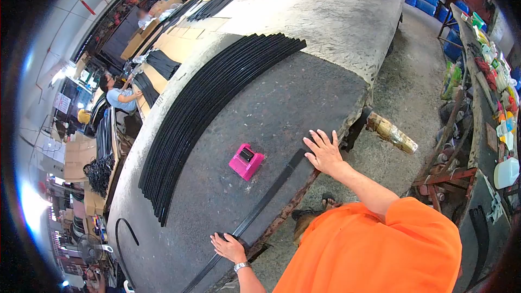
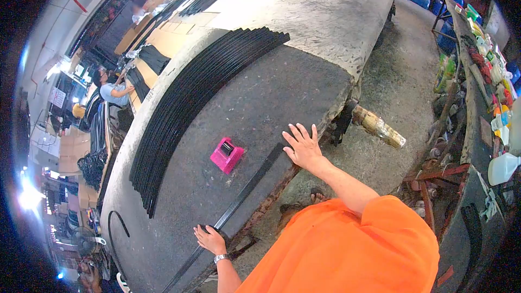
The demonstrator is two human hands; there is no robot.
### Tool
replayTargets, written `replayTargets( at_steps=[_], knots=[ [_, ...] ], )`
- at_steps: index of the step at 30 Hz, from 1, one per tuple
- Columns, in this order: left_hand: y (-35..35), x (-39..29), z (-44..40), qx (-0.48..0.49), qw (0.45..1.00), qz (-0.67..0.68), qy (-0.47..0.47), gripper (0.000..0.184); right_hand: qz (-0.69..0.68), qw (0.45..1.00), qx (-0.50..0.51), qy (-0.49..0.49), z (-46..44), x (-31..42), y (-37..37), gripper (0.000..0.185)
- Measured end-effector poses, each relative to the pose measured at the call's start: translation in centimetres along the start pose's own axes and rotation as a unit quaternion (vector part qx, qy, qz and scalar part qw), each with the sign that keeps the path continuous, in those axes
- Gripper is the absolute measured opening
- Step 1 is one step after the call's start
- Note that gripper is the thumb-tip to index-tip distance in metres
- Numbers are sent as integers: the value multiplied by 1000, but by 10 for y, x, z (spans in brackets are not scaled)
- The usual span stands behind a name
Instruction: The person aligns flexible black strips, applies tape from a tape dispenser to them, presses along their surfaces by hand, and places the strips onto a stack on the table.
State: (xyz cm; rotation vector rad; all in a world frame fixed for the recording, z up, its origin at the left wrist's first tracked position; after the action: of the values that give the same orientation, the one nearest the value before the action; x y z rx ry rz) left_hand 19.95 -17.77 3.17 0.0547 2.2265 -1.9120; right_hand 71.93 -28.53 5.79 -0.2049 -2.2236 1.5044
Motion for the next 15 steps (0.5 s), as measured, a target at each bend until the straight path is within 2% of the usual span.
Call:
replayTargets(
  at_steps=[15],
  knots=[
    [0, -1, 0, 9, 1000, -6, 1, 53, 15, 1000, 15, 4, 1, -1, 4, 55]
  ],
)
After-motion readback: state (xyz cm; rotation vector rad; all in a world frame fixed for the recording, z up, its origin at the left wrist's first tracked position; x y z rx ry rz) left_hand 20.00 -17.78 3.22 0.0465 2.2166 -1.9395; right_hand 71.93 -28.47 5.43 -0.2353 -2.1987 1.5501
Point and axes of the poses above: each hand's wrist, its own z-axis away from the middle knuckle, its own y-axis out of the palm, x = y × z, the point moved 8 cm from there along -z, towards the middle knuckle, and after that the axes turned 1 degree about y, right-handed, at the moved point
